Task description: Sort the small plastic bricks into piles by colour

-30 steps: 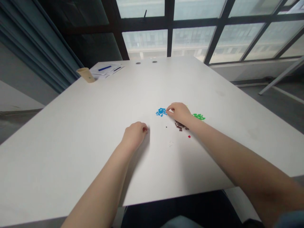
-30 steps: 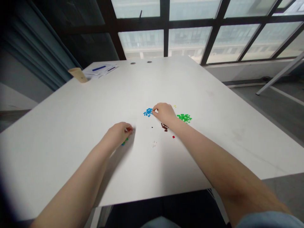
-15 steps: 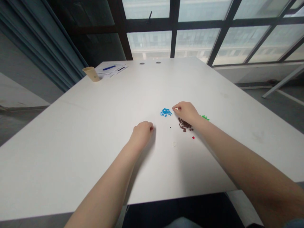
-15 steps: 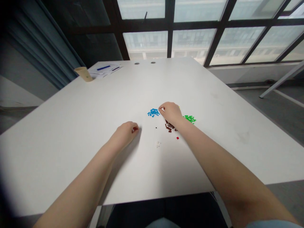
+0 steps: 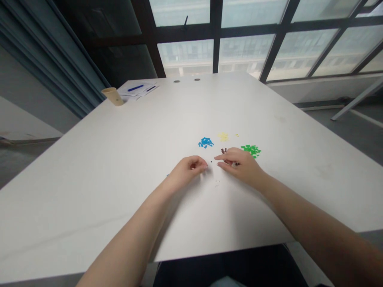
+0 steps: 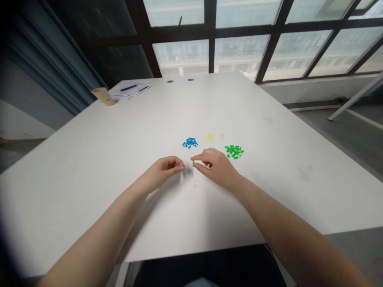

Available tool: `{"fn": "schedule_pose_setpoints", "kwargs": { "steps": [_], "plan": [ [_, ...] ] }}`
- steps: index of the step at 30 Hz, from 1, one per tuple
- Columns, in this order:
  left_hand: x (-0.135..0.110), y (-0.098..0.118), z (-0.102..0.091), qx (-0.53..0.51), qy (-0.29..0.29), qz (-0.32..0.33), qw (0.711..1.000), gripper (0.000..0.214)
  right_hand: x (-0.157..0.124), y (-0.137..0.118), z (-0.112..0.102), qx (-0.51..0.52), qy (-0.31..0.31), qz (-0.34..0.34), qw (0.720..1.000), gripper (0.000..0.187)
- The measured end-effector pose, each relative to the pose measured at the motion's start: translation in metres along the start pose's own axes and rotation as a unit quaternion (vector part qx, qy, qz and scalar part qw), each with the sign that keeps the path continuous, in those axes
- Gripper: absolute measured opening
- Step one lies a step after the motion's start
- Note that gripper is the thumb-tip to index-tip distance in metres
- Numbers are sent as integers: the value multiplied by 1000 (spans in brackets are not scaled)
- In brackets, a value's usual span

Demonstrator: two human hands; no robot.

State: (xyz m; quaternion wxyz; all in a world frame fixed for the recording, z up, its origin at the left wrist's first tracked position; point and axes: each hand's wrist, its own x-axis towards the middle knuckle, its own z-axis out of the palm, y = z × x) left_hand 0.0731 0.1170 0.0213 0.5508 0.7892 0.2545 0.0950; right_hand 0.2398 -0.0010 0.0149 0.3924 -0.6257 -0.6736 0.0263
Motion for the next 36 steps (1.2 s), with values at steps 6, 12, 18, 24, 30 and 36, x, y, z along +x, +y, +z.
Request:
{"fn": "schedule_pose_setpoints", "kwargs": {
  "steps": [6,12,18,24,30,36],
  "plan": [
    [-7,9,17,-307,-85,-105,942,23,-3,-11,2,87,26,-64,994,14],
    [-11,11,22,-454,-106,-153,871,23,-4,-16,-3,137,47,-66,987,11],
    [-13,12,26,-476,-115,-163,856,25,-3,-19,-1,149,66,-70,984,7],
    [-11,15,15,-326,-69,-113,936,26,-4,-22,-4,152,89,-68,982,6],
    [-9,2,-24,275,164,-45,946,16,-2,-29,-11,165,93,-67,980,5],
    [-7,-15,-36,411,104,-97,901,25,-3,-23,-10,120,40,-30,991,6]
  ]
}}
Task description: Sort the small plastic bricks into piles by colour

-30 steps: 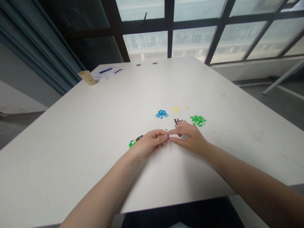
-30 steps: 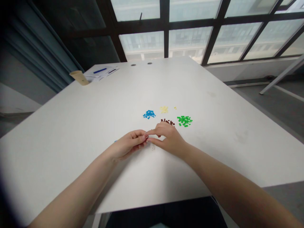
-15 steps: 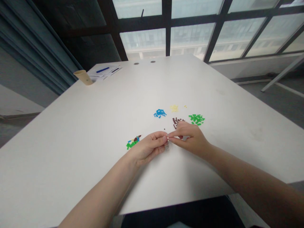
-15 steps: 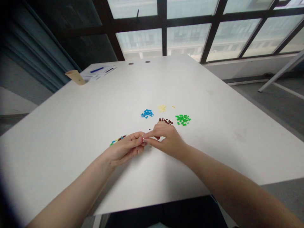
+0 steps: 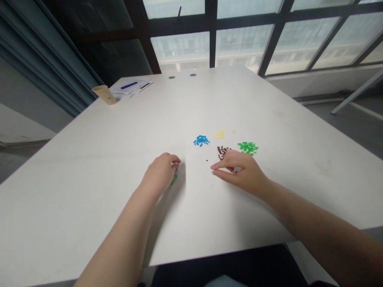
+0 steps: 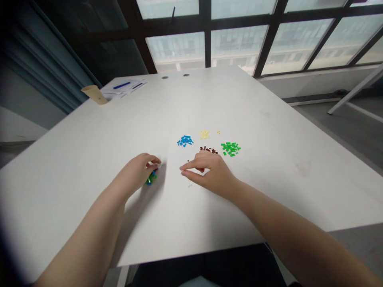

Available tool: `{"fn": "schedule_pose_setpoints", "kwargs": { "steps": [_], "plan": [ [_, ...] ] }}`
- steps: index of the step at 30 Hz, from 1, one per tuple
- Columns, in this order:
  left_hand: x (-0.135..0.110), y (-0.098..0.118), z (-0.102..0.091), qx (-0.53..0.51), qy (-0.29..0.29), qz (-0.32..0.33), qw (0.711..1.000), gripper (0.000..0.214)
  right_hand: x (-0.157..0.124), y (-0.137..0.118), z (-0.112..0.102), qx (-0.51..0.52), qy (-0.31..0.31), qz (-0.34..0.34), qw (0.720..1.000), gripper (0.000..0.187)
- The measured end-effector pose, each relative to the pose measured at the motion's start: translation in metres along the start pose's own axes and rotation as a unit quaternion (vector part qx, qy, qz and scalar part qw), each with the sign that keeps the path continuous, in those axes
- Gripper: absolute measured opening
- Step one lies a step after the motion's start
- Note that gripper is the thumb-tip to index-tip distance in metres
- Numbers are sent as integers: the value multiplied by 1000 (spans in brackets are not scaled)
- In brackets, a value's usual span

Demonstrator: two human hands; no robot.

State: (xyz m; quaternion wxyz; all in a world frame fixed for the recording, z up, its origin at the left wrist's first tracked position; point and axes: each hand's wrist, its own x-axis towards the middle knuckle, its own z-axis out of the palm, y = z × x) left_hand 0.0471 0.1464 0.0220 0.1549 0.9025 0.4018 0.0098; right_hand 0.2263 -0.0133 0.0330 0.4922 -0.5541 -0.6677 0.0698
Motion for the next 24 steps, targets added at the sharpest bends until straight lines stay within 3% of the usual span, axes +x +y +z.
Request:
{"fn": "schedule_pose_setpoints", "kwargs": {
  "steps": [4,7,16,24],
  "plan": [
    [3,-7,5,-23,-41,7,999,27,-4,16,2,-77,-137,142,977,10],
    [6,-13,7,-39,-47,-3,998,26,-7,25,3,-98,-183,203,957,12],
    [9,-17,7,-41,-37,-25,998,22,-9,25,3,-110,-238,245,934,14],
    [8,-7,8,-4,-46,-24,999,12,-7,22,1,-93,-245,239,935,16]
  ]
}}
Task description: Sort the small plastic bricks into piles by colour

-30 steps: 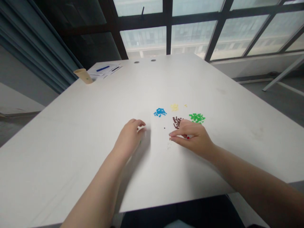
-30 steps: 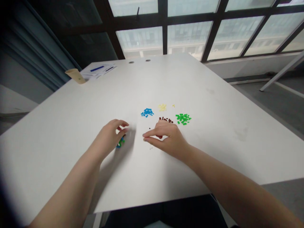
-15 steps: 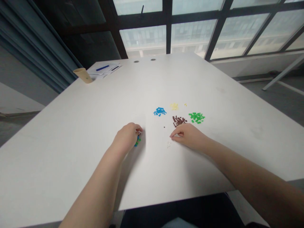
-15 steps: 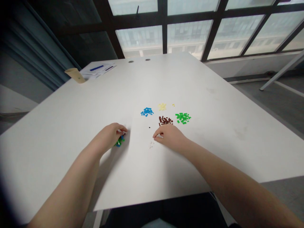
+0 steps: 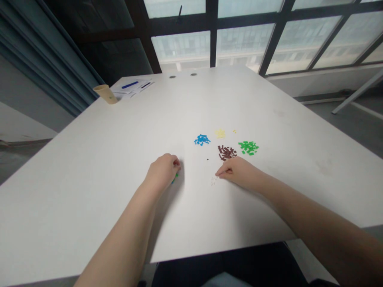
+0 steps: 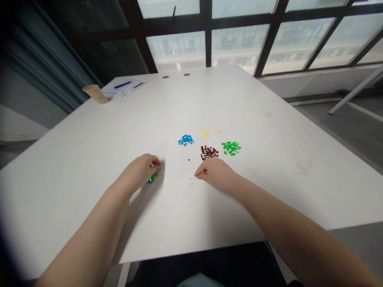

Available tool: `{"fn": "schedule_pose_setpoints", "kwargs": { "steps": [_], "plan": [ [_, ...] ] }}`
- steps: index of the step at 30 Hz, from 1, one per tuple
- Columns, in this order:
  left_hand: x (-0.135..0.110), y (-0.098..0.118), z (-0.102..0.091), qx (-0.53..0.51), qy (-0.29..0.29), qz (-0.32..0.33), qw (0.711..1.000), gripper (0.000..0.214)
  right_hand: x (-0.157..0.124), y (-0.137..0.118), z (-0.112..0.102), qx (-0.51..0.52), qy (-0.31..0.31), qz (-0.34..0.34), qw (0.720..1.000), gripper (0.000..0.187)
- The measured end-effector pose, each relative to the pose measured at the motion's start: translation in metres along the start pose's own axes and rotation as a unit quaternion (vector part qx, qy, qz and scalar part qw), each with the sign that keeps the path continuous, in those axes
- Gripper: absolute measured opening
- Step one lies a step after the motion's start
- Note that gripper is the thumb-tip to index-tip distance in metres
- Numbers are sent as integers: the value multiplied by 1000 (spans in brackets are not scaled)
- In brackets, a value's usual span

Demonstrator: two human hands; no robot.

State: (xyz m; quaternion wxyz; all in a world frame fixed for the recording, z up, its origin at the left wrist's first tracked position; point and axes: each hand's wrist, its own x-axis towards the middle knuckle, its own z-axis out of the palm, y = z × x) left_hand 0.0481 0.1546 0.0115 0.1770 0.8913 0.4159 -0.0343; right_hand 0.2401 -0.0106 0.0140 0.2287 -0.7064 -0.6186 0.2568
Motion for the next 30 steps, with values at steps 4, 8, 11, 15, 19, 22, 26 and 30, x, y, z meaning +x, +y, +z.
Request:
{"fn": "schedule_pose_setpoints", "kwargs": {
  "steps": [4,8,11,15,19,22,26,30],
  "plan": [
    [0,2,1,6,6,-2,1000,11,0,1,-4,0,30,-1,1000,15],
    [-5,13,-4,-88,50,34,994,10,1,0,-8,-8,71,-11,997,15],
    [-13,30,-6,-296,10,112,948,11,0,-5,-6,-6,146,-96,985,16],
    [-22,53,4,-544,-160,96,818,19,-1,-13,-1,-4,224,-210,952,16],
    [-25,62,16,-649,-230,39,724,26,-2,-16,2,11,250,-231,940,13],
    [-26,63,16,-673,-234,16,701,30,-3,-17,2,26,266,-230,936,11],
    [-27,63,14,-672,-225,8,706,30,-3,-18,3,46,282,-237,928,10],
    [-27,63,14,-669,-223,11,709,28,-3,-19,4,49,289,-242,925,10]
  ]
}}
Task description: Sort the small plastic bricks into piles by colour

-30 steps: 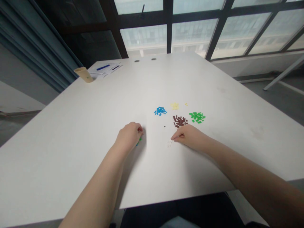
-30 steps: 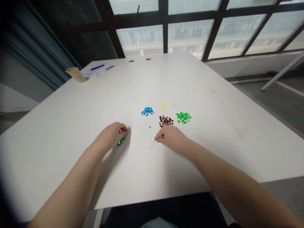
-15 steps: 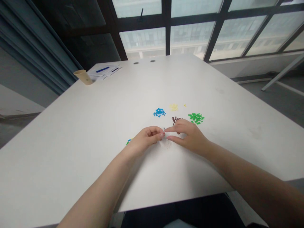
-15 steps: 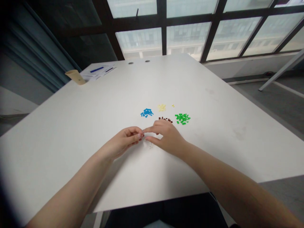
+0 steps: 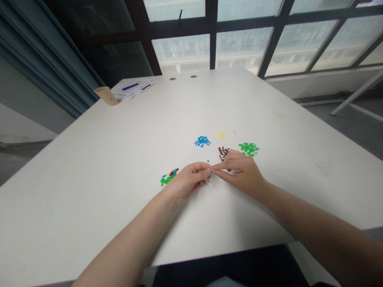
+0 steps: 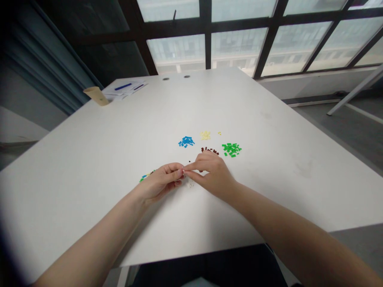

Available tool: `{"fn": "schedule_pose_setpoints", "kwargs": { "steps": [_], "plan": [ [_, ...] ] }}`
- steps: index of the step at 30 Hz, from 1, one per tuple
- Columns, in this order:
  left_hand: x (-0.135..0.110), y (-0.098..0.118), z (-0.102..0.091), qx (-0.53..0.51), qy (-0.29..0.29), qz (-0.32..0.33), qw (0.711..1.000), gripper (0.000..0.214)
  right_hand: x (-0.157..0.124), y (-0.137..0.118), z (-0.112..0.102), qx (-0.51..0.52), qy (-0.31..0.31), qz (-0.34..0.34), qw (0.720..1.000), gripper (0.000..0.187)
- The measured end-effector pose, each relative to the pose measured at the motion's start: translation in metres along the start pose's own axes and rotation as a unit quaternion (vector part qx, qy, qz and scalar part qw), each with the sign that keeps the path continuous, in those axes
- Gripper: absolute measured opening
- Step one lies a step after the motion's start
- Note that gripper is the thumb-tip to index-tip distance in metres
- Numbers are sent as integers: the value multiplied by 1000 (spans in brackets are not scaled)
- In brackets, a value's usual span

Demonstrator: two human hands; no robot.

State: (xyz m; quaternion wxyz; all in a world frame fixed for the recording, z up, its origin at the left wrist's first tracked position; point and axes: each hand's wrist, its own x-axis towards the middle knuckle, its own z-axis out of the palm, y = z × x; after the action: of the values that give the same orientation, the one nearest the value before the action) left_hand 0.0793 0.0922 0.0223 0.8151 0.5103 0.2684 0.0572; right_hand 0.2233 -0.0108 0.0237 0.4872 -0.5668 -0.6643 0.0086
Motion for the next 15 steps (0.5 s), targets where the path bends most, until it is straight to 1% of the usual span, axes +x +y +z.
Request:
{"fn": "schedule_pose_setpoints", "kwargs": {
  "steps": [5,10,13,15],
  "plan": [
    [2,-1,0,5,2,8,1000,28,-1,1,1,-16,-2,8,1000,11],
    [2,-2,-1,15,5,11,1000,27,-1,-2,1,-9,-3,57,998,12],
    [2,-1,-1,16,2,13,1000,27,0,-3,-1,43,-3,98,994,9],
    [1,1,-1,14,9,14,1000,28,0,-2,-3,117,-13,137,984,8]
  ]
}}
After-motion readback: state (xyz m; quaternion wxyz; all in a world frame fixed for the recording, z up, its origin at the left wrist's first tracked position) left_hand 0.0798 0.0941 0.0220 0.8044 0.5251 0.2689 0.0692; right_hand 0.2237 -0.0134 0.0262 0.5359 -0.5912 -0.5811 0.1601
